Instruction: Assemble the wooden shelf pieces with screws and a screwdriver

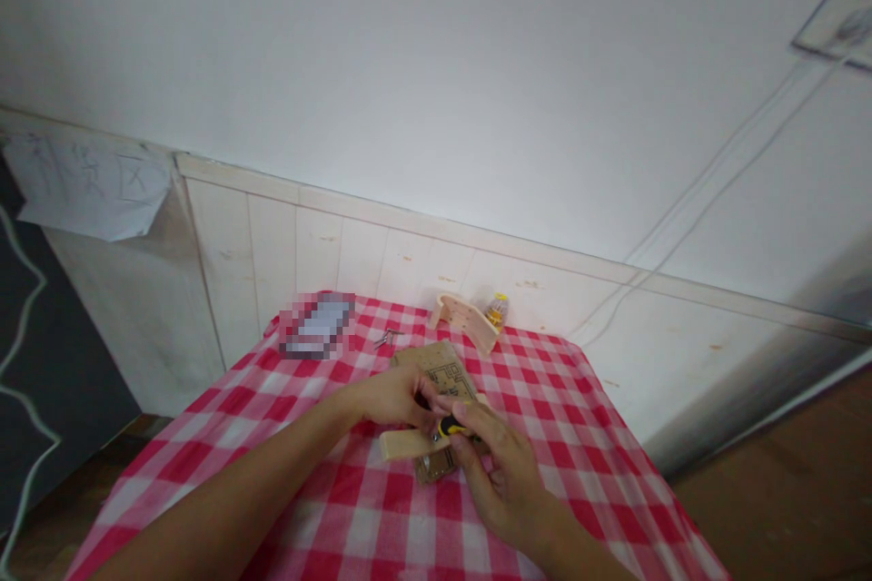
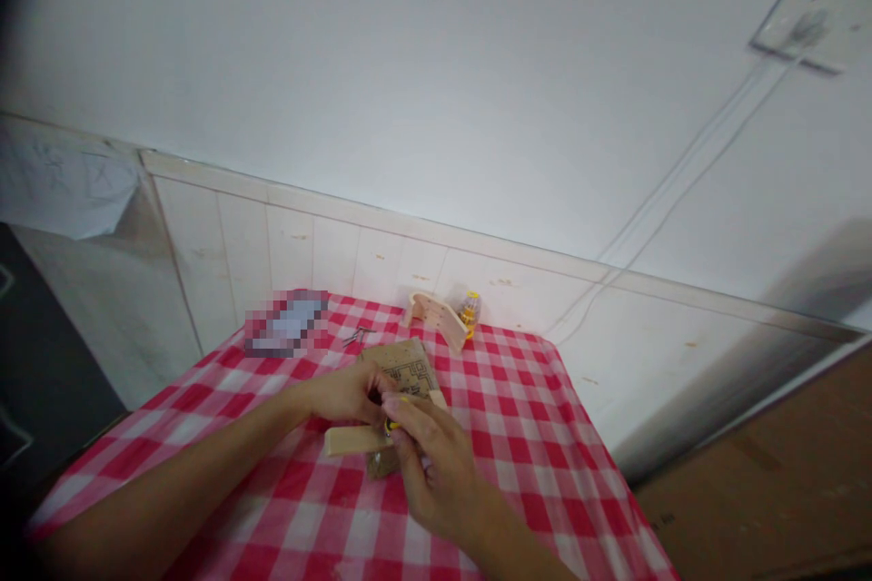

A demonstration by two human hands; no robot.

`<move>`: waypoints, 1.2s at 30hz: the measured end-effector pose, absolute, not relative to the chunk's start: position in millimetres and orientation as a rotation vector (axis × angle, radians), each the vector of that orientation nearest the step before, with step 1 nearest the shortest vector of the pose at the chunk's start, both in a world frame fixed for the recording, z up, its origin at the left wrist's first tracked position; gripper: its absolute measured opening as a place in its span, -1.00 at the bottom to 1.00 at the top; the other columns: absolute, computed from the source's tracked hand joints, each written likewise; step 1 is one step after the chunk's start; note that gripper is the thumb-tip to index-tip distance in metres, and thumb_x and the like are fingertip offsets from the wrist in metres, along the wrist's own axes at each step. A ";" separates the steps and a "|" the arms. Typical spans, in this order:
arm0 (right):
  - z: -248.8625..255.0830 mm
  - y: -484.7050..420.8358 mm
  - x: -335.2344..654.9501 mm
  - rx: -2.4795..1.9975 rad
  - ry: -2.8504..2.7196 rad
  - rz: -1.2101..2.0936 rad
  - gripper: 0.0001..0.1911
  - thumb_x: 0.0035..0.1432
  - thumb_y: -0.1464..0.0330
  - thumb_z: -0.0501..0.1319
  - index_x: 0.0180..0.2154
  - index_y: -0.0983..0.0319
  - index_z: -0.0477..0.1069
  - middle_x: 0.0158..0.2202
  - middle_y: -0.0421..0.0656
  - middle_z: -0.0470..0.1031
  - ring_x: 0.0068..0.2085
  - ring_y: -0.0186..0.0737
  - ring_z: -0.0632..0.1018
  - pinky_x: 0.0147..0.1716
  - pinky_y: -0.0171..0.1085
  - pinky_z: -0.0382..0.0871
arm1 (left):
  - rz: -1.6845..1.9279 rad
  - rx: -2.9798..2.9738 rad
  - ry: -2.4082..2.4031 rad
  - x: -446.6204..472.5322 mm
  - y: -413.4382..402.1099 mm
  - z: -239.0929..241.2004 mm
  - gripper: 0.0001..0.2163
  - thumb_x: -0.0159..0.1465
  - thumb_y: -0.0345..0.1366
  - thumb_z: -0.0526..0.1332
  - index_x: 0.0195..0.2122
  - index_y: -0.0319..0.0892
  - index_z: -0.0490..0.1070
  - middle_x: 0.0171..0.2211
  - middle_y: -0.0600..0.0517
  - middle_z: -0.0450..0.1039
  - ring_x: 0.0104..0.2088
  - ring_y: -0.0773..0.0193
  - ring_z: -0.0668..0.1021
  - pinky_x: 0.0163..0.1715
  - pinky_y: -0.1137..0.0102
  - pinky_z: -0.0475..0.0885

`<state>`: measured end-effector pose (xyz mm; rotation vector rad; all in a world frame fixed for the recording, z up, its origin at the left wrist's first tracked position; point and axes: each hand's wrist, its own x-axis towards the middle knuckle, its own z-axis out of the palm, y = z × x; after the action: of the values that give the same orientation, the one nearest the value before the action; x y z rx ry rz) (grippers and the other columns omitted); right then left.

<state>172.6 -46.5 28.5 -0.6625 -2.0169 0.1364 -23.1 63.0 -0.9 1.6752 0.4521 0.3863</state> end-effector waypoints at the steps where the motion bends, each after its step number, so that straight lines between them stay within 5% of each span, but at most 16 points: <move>1: 28.8 -46.0 172.1 -0.655 -2.019 0.151 -0.37 0.30 0.60 0.16 0.30 0.01 0.29 0.05 -0.07 0.63 0.03 -0.14 0.68 -0.04 -0.19 0.65 | 0.380 1.668 0.463 -23.1 62.8 -0.5 -0.78 0.12 -0.16 0.46 -0.30 -0.21 0.65 -0.33 0.01 0.62 -0.33 0.24 0.56 -0.27 0.41 0.43; 24: 23.5 -36.4 174.6 -0.772 -1.876 0.133 -0.52 0.30 0.42 0.33 0.21 -0.01 0.41 -0.08 -0.13 0.69 -0.26 -0.21 0.72 -0.28 -0.30 0.67 | 0.358 1.632 0.477 -22.1 63.8 -1.3 -0.81 0.05 -0.22 0.46 -0.35 -0.21 0.64 -0.42 0.05 0.56 -0.42 0.30 0.48 -0.37 0.44 0.35; 36: 17.9 -32.8 176.6 -0.770 -1.877 0.096 -0.53 0.30 0.36 0.35 0.20 -0.02 0.42 0.00 -0.11 0.67 -0.11 -0.11 0.73 -0.12 -0.18 0.69 | 0.369 1.657 0.479 -22.9 62.4 0.9 -0.83 0.08 -0.21 0.45 -0.38 -0.20 0.63 -0.45 0.07 0.52 -0.44 0.32 0.46 -0.40 0.45 0.31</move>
<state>176.6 -32.8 17.9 -0.7702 -1.8775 0.0961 -22.9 62.4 0.9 1.6574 0.4788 0.3690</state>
